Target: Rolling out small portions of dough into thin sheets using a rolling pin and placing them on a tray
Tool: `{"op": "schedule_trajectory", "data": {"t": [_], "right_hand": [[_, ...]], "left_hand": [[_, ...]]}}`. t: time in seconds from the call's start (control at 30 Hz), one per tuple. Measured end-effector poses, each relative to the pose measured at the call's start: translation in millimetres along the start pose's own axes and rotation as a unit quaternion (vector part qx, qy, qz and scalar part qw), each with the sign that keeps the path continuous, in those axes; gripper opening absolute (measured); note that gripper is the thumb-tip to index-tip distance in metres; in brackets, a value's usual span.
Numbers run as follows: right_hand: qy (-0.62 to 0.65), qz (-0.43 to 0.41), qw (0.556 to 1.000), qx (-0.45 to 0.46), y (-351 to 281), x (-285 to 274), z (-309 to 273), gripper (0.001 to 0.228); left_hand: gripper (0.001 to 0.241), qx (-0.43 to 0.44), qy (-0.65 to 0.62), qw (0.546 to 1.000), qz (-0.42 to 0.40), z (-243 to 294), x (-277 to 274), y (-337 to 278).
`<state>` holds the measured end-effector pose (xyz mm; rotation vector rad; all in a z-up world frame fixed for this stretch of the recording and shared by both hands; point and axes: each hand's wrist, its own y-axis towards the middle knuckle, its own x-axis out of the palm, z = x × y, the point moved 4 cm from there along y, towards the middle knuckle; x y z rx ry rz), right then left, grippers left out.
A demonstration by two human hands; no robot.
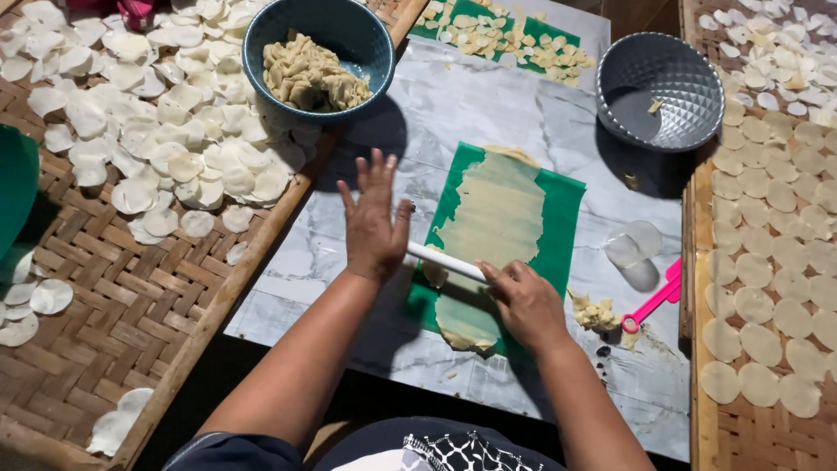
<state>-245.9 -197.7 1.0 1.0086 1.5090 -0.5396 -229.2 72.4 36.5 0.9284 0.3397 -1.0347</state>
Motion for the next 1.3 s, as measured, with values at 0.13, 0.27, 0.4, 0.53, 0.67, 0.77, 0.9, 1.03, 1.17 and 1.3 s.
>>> {"op": "schedule_trajectory", "data": {"t": [0.13, 0.27, 0.4, 0.53, 0.67, 0.77, 0.9, 1.03, 1.17, 1.3], "right_hand": [[0.008, 0.016, 0.999, -0.028, 14.2, 20.7, -5.0, 0.036], [-0.049, 0.037, 0.998, -0.017, 16.9, 27.7, -17.0, 0.053], [-0.07, -0.047, 0.993, 0.079, 28.1, 50.5, -5.1, 0.063], [-0.061, -0.048, 0.981, 0.176, 37.7, 61.3, 1.8, 0.072], [-0.064, 0.066, 0.989, 0.117, 2.8, 56.4, -19.9, 0.067], [-0.074, 0.117, 0.988, 0.066, -11.9, 61.5, -8.8, 0.05], [-0.076, 0.114, 0.99, 0.03, 0.3, 45.2, -5.0, 0.038], [-0.064, 0.105, 0.991, 0.047, 5.7, 44.3, -4.4, 0.043], [-0.042, 0.042, 0.994, 0.087, 20.5, 44.6, -16.8, 0.054], [-0.019, 0.027, 0.994, 0.103, 21.7, 47.2, -18.0, 0.058]], "left_hand": [[0.068, 0.015, 0.126, 0.977, -0.169, -25.0, 52.4, -10.2], [0.068, -0.021, 0.202, 0.945, -0.258, -23.2, 55.3, -18.7], [0.07, -0.06, 0.214, 0.926, -0.304, -33.9, 69.7, -5.4], [0.073, -0.062, 0.218, 0.929, -0.294, -28.2, 64.7, -0.8], [0.065, 0.016, 0.206, 0.946, -0.248, -22.9, 44.0, -27.9], [0.064, 0.02, 0.204, 0.94, -0.271, -33.6, 53.4, -30.7], [0.064, 0.028, 0.202, 0.941, -0.271, -36.2, 59.6, -5.7], [0.063, 0.044, 0.189, 0.945, -0.263, -37.0, 68.3, 11.7], [0.064, 0.057, 0.198, 0.941, -0.268, -49.1, 85.5, 20.9], [0.063, 0.066, 0.199, 0.945, -0.25, -25.1, 60.9, 18.6]]}}
